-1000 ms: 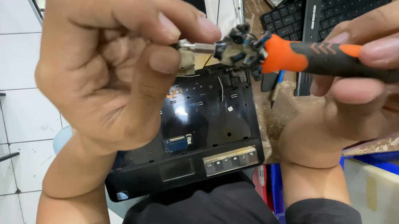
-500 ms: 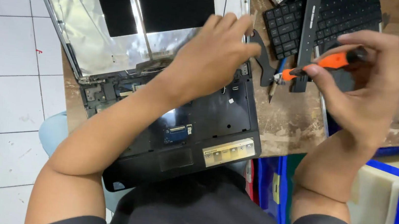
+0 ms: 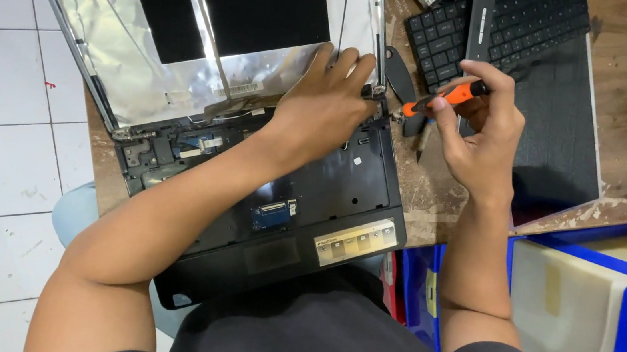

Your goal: The person uses a screwdriver to remove screws from the hinge area of a disassembled laptop. They then detach the screen assembly from the main body and set it aside.

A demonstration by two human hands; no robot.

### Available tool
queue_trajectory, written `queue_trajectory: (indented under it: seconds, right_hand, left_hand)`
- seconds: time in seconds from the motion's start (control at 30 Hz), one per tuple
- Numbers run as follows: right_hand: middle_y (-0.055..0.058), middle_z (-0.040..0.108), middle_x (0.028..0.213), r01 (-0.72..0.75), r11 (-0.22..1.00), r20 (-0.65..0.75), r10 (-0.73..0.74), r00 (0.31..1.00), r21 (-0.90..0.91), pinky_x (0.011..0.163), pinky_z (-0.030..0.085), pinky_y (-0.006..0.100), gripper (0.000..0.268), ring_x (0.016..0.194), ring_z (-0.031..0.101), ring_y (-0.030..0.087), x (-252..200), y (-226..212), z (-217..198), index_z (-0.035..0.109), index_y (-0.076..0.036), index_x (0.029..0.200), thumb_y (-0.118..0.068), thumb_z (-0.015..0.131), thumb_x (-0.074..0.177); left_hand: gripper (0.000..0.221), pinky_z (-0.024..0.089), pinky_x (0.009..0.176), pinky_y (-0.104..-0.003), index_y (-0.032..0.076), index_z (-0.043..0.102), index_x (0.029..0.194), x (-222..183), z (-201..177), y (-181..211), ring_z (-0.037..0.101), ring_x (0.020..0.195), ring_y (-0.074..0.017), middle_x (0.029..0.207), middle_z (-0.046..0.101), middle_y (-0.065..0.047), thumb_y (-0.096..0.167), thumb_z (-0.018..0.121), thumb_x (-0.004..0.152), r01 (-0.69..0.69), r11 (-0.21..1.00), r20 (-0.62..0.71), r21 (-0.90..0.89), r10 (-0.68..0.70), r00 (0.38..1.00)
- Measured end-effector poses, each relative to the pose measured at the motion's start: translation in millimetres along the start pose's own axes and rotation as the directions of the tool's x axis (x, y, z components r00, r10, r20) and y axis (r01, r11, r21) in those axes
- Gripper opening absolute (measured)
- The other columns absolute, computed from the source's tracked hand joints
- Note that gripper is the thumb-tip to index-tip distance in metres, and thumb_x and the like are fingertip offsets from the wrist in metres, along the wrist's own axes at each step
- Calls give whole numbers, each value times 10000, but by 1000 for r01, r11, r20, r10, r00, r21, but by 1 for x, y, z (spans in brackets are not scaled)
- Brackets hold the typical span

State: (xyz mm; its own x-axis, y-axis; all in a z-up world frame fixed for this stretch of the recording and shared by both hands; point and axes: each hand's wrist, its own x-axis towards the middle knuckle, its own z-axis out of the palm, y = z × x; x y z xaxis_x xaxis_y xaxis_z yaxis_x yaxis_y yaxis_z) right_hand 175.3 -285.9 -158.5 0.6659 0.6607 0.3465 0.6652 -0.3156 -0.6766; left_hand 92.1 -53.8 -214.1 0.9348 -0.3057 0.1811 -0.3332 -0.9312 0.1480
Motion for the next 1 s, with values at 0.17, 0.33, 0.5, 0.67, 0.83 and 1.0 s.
queue_trajectory:
  seconds: [0.17, 0.33, 0.5, 0.67, 0.83, 1.0]
  right_hand:
    - [220, 691, 1124, 0, 1000, -7, 0, 1000, -16, 810, 652, 345, 338, 921, 713, 265, -1, 5, 4, 485, -16, 1461, -38, 676, 1184]
    - [206, 677, 1120, -13, 1000, -6, 13, 1000, -25, 772, 615, 325, 336, 899, 705, 260, 1, 2, 5, 489, -11, 1457, 23, 668, 1175]
    - [218, 691, 1125, 87, 993, 116, -77, 990, -82, 761, 635, 331, 279, 931, 700, 263, 7, 4, -2, 508, 30, 1397, 40, 663, 1165]
    - [189, 687, 1203, 202, 966, 346, -137, 928, -161, 847, 588, 366, 229, 931, 669, 266, 18, -6, -12, 581, 36, 1333, 50, 677, 1125]
    - [153, 687, 1147, 282, 925, 516, -117, 849, -253, 721, 529, 417, 217, 881, 680, 293, 27, -15, -20, 590, 4, 1311, -9, 692, 1120]
    - [55, 559, 650, 295, 715, 493, 80, 866, -634, 553, 474, 427, 560, 539, 567, 293, 31, -17, -15, 486, -68, 957, -473, 810, 1166]
  left_hand:
    - [226, 438, 1126, -586, 341, 873, 1041, -4, 2, -1, 514, 1334, -383, 1452, 580, -144, 152, 779, 961, -32, 994, -110, 105, 43, 993]
    - [274, 393, 1165, -608, 357, 849, 1168, -4, 4, 0, 469, 1418, -404, 1526, 564, -160, 187, 754, 974, -29, 989, -27, 143, 33, 999]
    - [290, 351, 1198, -656, 299, 855, 1139, -1, -1, 2, 437, 1449, -457, 1516, 550, -212, 112, 723, 961, 0, 999, 66, 44, -3, 998]
    - [149, 399, 1165, -618, 310, 858, 955, -3, 1, 9, 475, 1423, -424, 1485, 581, -172, 193, 766, 959, 23, 992, -41, 122, -18, 999]
    - [162, 387, 1191, -617, 311, 848, 853, 3, 10, 3, 520, 1404, -408, 1458, 614, -154, 201, 793, 957, 2, 995, -136, 100, 11, 991]
    - [75, 462, 1008, -492, 158, 701, 1003, 17, 3, 2, 593, 1029, -332, 1145, 597, -120, 96, 717, 963, -56, 994, -368, -94, 18, 930]
